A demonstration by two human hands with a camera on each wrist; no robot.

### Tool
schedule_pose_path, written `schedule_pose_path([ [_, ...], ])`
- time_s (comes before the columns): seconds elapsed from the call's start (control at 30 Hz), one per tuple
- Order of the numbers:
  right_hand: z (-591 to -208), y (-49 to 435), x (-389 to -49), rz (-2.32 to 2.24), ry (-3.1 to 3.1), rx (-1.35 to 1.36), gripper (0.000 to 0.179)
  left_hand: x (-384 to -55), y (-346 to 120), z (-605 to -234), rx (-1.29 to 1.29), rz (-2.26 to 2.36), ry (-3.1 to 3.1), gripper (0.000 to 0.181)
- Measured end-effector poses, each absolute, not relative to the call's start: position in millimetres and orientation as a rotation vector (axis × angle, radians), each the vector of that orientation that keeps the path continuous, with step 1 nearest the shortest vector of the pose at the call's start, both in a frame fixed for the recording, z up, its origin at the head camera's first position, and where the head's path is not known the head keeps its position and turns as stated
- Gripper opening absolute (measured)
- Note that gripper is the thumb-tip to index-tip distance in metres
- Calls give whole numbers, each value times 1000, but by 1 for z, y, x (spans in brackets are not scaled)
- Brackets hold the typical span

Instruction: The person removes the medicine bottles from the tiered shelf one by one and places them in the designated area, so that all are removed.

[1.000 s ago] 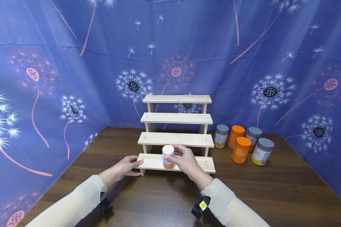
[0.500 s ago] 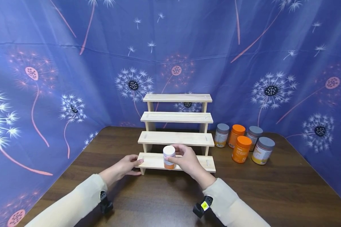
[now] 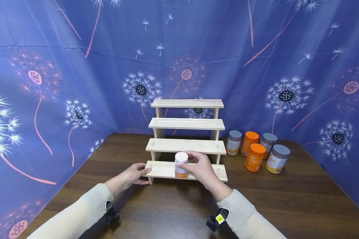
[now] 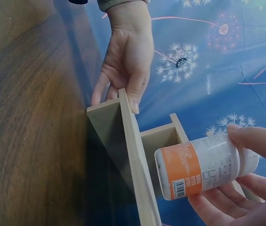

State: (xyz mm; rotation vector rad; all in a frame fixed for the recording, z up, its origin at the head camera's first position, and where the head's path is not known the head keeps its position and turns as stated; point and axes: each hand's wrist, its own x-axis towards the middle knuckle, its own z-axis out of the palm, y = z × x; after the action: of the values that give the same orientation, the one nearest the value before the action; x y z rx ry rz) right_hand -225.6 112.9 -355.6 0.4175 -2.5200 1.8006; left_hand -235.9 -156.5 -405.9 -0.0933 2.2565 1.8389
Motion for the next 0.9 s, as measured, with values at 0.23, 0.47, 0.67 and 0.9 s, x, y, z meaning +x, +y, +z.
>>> schedule_pose_path([
  [0.23,-347,121,-220,1695,-2557,470,50,-235,-155,-406,-90,1837,2247,28],
  [0.47,-339,131,-215,1716,-2575,452,50,-236,-155,-407,-96,1842,2247,28],
  [0.67,-333,144,-213,1661,-2581,510,51,-237,-155,-407,-94,1849,2252,29],
  [0.9,-327,156,-209,1668,-2600,472,54,-236,-156,-407,-83,1846,2261,29],
])
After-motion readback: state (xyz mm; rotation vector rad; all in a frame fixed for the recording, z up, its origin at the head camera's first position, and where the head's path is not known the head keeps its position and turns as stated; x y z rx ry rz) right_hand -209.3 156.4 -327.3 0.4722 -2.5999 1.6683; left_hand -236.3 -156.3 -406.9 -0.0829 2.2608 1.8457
